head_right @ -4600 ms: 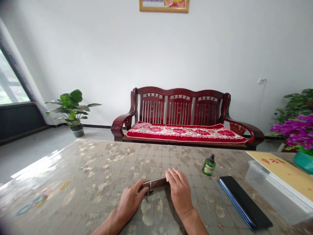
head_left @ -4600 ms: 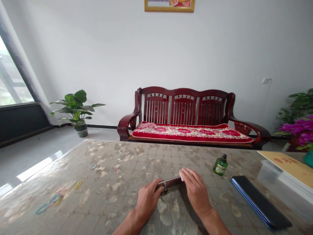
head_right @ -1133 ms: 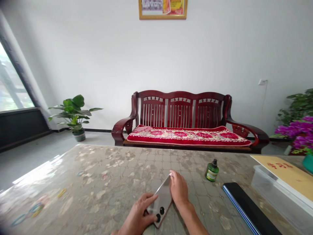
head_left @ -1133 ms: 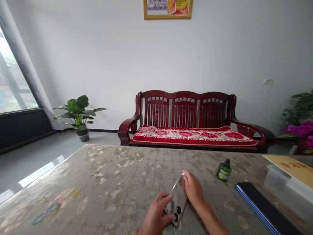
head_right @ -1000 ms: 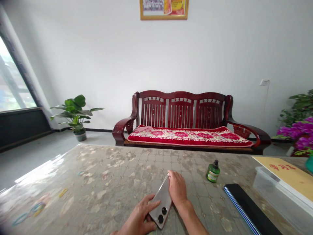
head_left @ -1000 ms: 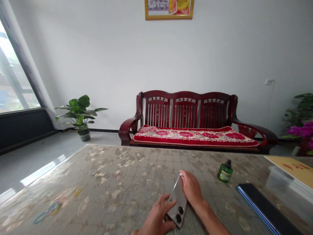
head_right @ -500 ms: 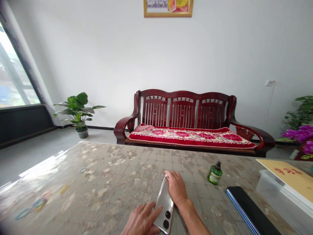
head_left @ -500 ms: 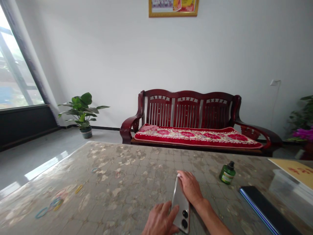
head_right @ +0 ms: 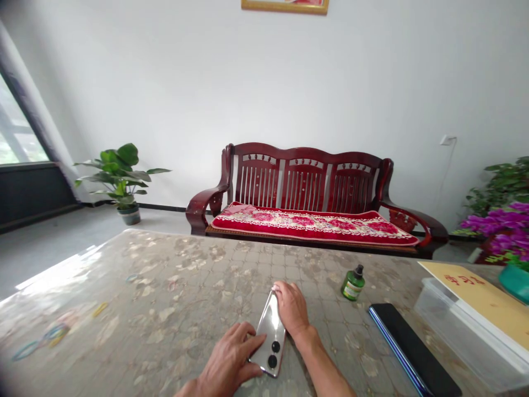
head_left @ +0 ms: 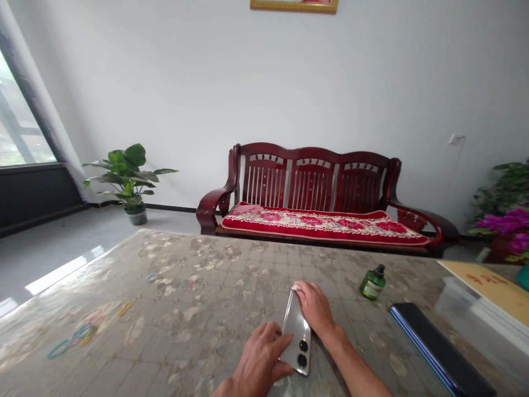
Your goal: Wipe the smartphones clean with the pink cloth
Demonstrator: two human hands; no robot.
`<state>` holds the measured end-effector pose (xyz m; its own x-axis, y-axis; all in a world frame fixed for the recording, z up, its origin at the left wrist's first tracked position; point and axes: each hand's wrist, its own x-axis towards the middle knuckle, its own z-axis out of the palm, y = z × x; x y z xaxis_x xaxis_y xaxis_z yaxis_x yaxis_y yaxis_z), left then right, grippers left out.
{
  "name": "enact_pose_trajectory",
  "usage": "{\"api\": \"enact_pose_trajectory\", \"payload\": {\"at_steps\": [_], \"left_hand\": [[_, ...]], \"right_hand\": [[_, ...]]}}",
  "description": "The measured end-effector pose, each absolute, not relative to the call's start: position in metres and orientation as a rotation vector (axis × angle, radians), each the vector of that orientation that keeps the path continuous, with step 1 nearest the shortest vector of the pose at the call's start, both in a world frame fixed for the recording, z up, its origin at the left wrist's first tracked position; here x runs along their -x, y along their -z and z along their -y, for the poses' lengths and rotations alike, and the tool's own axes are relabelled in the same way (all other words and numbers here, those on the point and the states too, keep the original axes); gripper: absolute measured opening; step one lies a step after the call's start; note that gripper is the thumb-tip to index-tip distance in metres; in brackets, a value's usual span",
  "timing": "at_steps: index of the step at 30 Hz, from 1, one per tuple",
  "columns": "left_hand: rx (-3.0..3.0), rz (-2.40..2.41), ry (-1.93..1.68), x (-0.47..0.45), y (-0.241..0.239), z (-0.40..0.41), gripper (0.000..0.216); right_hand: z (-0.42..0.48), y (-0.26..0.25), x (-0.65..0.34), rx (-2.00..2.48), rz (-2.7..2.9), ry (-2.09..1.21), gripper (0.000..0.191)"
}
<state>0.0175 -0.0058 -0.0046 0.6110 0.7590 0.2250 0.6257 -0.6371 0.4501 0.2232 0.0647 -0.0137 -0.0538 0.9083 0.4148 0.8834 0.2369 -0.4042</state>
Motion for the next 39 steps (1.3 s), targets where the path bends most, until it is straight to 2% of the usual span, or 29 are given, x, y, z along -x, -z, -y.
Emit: {"api": "enact_pose_trajectory", "payload": {"at_steps": [5,12,20,25,32,39], "left_hand": [[-2.465,-1.127,-0.533,-0.023,0.003,0.007,0.041],[-2.563,-1.025,-0.545,-0.026,0.0,0.009,0.039],[-2.62,-0.832,-0.582,-0.033,0.004,0.005,0.041],[-2.644,-0.835,-0.492,-0.031,0.0,0.006,0.057],[-2.595,-0.837,-0.543,-0.032,0.005,0.005,0.045],[-2.636,-0.831,-0.524,-0.034,0.008,0.004,0.051]], "right_hand": [[-0.062,0.012,-0.223,1.6,1.956,-0.094,0.024],[-0.041,-0.007,-0.216,1.569,2.088,0.1,0.024],[-0.007,-0.01,-0.204,1.507,2.226,-0.011,0.022],[-0.034,-0.012,-0.2,1.605,2.209,0.044,0.021],[-0.034,-0.016,-0.196,1.636,2.249,0.022,0.023],[-0.018,-0.019,-0.199,1.584,2.26,-0.078,0.026]]}}
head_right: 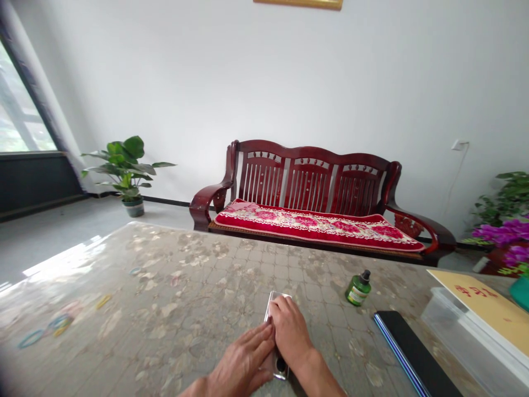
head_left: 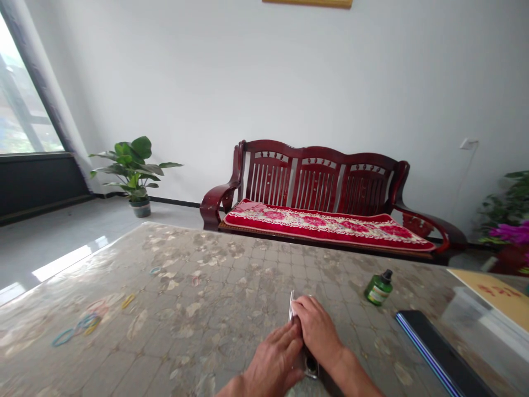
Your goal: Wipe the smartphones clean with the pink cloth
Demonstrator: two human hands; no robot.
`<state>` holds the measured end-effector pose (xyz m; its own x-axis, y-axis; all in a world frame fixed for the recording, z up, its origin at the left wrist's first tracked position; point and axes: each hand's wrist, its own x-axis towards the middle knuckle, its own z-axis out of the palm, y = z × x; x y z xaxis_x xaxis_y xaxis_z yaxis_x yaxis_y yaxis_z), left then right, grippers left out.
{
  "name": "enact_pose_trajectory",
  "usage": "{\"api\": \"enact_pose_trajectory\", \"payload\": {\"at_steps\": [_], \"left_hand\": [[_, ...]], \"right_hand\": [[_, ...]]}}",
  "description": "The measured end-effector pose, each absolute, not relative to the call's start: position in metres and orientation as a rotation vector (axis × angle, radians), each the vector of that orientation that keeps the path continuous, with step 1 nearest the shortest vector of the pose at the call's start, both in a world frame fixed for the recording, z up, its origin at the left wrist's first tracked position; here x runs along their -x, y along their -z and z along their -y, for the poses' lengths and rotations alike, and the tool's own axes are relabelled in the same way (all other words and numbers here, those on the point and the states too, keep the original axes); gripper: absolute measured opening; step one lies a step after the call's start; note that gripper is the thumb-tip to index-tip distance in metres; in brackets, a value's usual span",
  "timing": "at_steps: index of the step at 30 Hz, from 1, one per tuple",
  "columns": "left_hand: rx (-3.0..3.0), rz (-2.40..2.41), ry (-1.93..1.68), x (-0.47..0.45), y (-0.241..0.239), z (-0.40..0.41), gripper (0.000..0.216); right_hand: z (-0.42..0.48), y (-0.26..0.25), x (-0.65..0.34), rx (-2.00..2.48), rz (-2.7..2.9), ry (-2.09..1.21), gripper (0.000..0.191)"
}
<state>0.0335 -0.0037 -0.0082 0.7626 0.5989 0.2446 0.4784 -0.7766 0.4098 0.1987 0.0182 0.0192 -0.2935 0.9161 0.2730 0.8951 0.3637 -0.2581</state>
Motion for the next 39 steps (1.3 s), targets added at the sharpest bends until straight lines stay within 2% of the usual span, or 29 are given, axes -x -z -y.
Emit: {"api": "enact_pose_trajectory", "payload": {"at_steps": [6,15,25,31,35,39], "left_hand": [[-2.608,-0.841,-0.534,-0.033,0.0,0.005,0.054],[-2.629,-0.827,-0.536,-0.032,0.019,0.0,0.053],[-2.668,-0.873,-0.486,-0.031,0.009,0.003,0.063],[-2.729,-0.772,-0.693,-0.032,0.015,0.001,0.049],[-2.721,-0.834,-0.572,-0.032,0.014,0.003,0.058],[-2.677,-0.915,-0.476,-0.031,0.015,0.004,0.045]], "right_hand": [[-0.04,-0.018,-0.197,1.637,2.249,0.013,0.024],[-0.007,-0.005,-0.209,1.513,2.253,0.087,0.022],[-0.032,-0.007,-0.205,1.71,2.21,0.176,0.023],[0.002,0.001,-0.214,1.604,2.244,0.156,0.029],[-0.013,-0.005,-0.217,1.66,2.212,0.132,0.025],[-0.039,-0.015,-0.215,1.794,2.142,0.138,0.024]]}}
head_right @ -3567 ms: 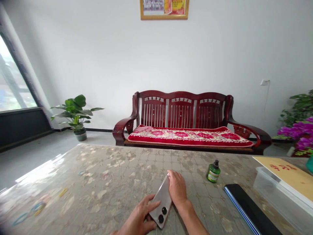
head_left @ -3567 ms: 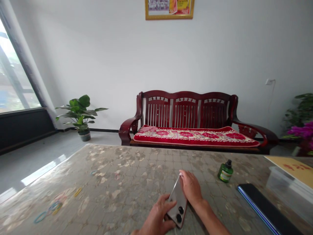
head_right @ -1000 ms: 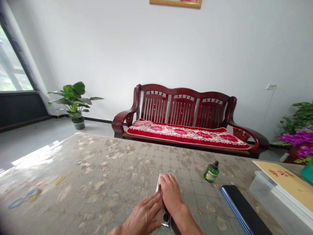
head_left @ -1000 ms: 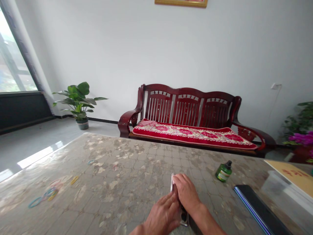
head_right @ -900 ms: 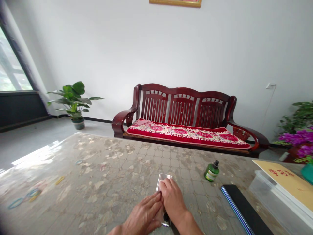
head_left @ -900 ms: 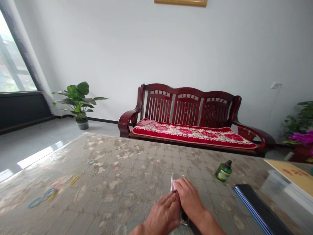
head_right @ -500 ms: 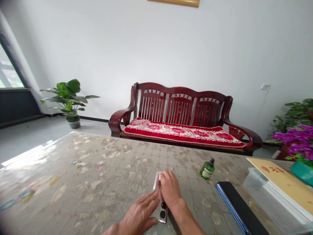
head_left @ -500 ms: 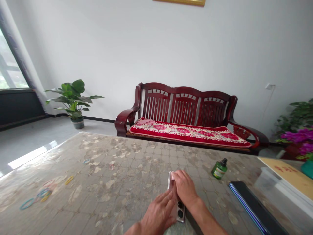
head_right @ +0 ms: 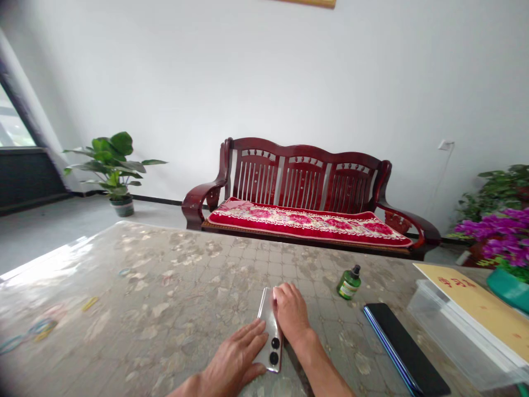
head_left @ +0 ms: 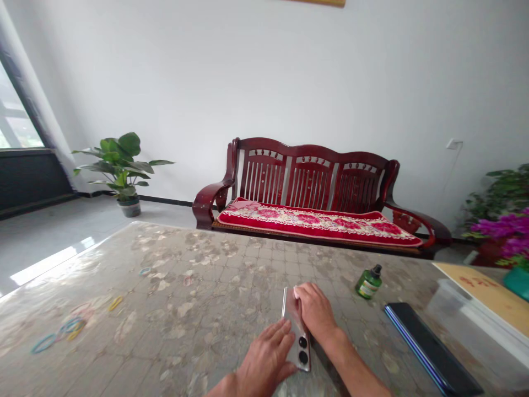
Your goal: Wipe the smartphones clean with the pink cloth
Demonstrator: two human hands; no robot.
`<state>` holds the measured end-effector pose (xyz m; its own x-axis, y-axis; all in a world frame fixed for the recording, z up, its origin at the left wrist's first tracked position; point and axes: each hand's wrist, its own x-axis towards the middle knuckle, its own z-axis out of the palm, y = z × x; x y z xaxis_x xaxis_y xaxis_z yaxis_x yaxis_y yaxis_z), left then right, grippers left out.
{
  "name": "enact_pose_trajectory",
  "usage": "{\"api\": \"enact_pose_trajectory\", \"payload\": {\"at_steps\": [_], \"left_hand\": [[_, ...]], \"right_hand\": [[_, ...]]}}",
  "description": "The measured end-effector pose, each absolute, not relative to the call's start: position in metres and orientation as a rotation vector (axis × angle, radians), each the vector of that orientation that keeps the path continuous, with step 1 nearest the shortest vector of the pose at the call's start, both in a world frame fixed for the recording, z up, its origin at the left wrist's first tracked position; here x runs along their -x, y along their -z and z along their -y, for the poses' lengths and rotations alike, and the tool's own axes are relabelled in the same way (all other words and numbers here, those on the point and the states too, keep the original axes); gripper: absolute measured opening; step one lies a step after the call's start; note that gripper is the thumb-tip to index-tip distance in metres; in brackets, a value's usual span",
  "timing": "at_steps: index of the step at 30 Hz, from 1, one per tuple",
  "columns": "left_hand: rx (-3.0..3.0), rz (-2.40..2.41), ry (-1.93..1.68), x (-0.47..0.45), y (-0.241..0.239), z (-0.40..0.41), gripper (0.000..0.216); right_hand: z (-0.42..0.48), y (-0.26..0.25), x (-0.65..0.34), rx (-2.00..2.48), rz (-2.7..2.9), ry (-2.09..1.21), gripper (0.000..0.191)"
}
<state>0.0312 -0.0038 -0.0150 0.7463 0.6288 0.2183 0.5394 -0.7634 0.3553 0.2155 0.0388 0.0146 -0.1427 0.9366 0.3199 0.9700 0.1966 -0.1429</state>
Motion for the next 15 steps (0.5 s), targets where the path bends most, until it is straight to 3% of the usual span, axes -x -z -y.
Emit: {"api": "enact_pose_trajectory", "payload": {"at_steps": [9,15], "left_hand": [[-2.718,-0.857,-0.52,-0.031,0.013,0.004,0.052],[-2.757,-0.872,-0.596,-0.03,0.021,0.004,0.045]], "right_hand": [[0.006,-0.009,-0.223,1.7,2.197,0.104,0.03],[-0.031,-0.018,-0.222,1.765,2.146,0.115,0.026]]}}
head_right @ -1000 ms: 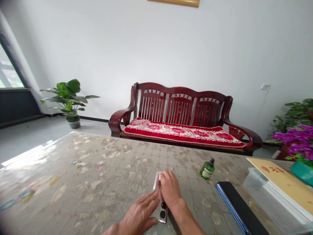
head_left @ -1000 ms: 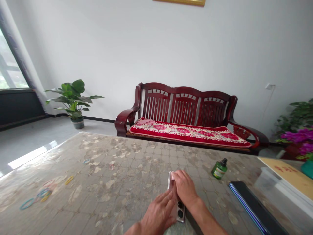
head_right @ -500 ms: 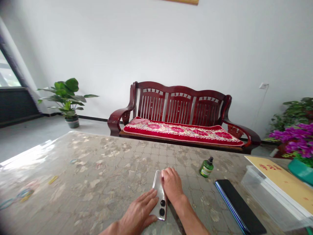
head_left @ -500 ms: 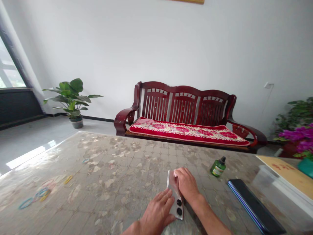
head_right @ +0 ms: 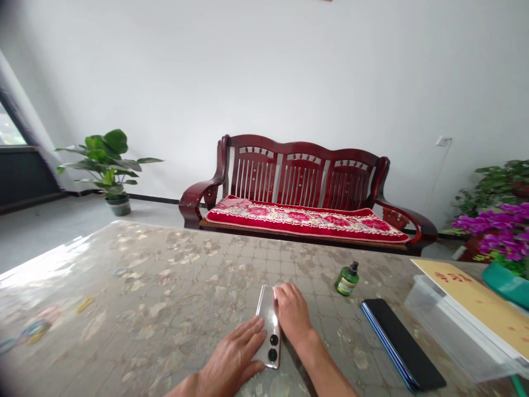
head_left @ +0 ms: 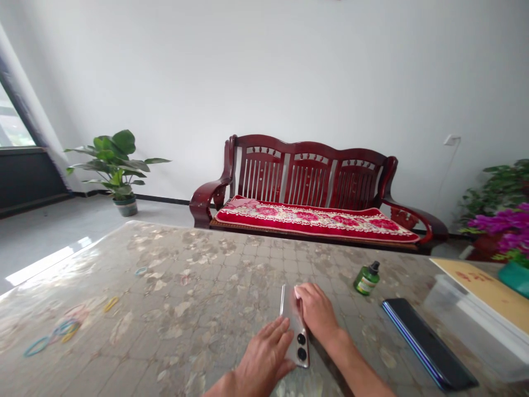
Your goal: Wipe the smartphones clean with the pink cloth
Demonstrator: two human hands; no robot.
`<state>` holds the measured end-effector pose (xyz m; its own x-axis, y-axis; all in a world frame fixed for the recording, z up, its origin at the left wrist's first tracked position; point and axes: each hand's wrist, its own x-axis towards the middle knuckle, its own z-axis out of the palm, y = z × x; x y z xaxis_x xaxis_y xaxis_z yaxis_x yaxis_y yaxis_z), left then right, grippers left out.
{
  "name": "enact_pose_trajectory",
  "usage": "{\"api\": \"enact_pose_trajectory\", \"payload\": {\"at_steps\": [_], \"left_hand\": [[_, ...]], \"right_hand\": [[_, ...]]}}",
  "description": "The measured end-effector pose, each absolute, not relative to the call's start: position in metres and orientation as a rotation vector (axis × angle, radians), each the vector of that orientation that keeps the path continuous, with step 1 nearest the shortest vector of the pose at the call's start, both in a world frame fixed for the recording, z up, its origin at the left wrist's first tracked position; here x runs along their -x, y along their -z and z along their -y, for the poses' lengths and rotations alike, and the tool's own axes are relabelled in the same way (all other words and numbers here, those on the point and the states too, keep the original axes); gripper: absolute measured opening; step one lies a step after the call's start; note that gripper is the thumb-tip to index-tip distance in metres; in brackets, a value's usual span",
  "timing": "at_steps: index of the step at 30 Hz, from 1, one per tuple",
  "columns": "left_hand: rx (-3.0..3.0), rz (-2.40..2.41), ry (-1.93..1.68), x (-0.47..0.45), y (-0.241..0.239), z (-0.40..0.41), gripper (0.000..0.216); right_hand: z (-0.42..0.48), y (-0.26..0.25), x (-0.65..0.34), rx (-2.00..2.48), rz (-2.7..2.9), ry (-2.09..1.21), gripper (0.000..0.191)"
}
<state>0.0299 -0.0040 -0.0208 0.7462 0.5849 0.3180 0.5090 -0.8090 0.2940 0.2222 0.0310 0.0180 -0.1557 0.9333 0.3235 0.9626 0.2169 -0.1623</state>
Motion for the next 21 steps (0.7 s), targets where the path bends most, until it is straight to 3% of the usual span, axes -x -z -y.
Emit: {"api": "enact_pose_trajectory", "payload": {"at_steps": [4,12,21], "left_hand": [[-2.766,-0.872,-0.605,-0.029,0.02,0.005,0.043],[-2.782,-0.852,-0.632,-0.033,0.013,0.005,0.05],[-2.731,-0.869,-0.622,-0.035,0.014,0.005,0.055]], "right_hand": [[-0.045,-0.021,-0.221,1.811,2.101,0.097,0.027],[0.011,-0.009,-0.221,1.749,2.163,0.056,0.028],[-0.037,-0.012,-0.201,1.864,2.168,0.102,0.024]]}}
